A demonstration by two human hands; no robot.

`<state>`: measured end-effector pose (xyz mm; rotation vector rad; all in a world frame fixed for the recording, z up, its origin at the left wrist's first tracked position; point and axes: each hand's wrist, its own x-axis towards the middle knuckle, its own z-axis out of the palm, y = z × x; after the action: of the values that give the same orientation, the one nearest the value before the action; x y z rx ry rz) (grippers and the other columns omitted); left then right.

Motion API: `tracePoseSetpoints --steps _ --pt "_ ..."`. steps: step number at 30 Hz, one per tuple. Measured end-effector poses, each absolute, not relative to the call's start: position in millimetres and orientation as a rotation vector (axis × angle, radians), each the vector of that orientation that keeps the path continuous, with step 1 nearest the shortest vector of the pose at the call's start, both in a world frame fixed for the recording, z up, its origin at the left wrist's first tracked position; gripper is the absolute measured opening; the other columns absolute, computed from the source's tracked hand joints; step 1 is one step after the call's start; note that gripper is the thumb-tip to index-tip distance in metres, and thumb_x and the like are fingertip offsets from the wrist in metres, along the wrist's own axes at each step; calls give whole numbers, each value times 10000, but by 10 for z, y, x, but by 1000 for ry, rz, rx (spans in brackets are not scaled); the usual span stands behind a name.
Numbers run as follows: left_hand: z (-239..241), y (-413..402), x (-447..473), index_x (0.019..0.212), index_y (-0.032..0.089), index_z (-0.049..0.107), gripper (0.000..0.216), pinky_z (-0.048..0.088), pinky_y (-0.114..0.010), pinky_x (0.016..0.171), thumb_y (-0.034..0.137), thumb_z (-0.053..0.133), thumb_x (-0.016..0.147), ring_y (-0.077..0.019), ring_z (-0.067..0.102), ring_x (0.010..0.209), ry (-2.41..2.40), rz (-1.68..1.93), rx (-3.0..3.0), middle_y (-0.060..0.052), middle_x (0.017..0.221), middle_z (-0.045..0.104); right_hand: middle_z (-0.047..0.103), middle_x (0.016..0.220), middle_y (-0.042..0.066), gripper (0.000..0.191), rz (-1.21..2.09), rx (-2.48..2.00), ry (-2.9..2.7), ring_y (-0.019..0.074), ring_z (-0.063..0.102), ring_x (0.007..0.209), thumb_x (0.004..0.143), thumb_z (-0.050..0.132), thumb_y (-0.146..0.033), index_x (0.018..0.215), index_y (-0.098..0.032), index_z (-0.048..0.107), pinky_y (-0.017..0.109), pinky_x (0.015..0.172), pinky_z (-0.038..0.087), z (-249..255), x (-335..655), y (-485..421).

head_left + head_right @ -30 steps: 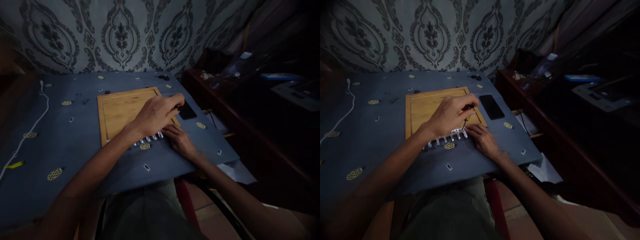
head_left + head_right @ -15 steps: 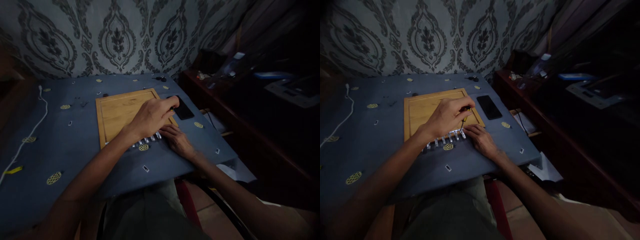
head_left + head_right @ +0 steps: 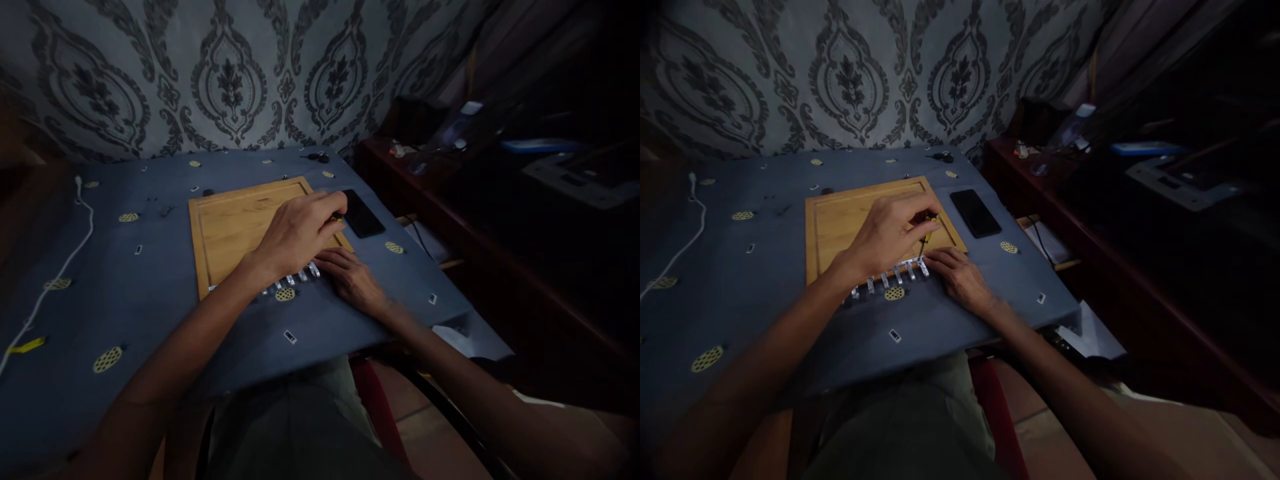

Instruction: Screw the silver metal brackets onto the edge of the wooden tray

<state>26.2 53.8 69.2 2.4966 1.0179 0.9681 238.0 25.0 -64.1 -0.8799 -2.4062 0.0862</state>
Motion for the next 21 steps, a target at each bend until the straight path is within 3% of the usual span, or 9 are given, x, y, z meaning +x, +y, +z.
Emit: tracePoseSetpoints --steps 21 --pt "701 563 211 965 168 665 108 479 -271 780 75 619 936 -145 686 843 849 952 2495 -4 896 747 712 1343 84 626 113 -892 -2402 298 633 1236 906 485 -6 1449 -292 605 558 1014 585 -641 2378 255"
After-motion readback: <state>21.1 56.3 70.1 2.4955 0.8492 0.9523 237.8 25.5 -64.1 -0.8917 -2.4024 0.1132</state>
